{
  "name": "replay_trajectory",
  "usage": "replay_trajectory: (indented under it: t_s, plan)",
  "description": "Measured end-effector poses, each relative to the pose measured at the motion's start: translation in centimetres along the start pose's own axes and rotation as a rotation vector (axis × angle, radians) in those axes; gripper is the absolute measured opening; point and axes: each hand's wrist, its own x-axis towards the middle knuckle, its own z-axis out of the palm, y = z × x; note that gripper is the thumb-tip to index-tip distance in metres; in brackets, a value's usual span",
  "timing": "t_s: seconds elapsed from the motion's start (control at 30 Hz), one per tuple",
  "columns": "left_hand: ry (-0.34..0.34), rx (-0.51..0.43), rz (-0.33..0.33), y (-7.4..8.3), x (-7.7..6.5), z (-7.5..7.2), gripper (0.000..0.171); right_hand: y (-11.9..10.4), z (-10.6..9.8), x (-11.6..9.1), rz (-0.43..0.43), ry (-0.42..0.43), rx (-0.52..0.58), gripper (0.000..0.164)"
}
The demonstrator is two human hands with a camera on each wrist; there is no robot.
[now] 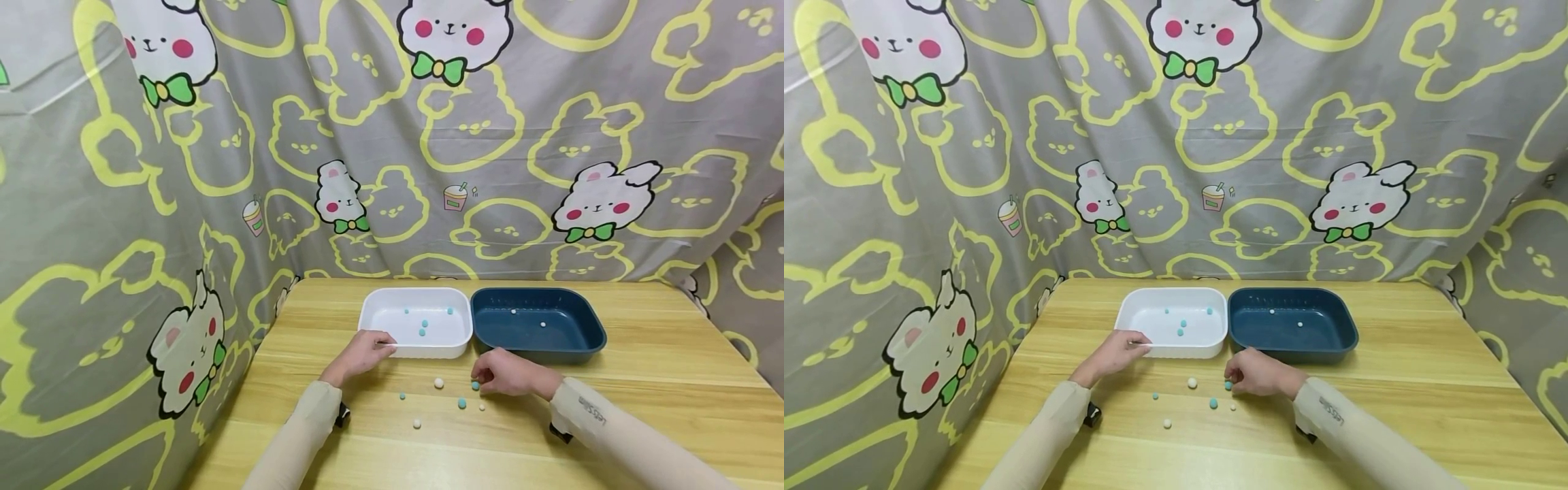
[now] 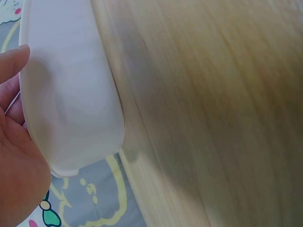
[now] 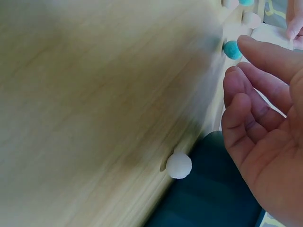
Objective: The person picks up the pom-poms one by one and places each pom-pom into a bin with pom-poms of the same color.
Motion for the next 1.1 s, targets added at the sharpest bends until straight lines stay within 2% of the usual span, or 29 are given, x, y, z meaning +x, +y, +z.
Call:
replay_trajectory:
  t_s: [0.37, 1.1]
  plan:
    - [0.002, 0.006, 0.001, 0.10, 0.04, -0.06, 0.013, 0.61, 0.49, 0.61, 0.009, -0.030, -0.017, 0.012]
    - [0.004, 0.004, -0.016, 0.23, -0.04, -0.01, 0.013, 0.20, 0.47, 0.64, -0.002, -0.034, -0.026, 0.010]
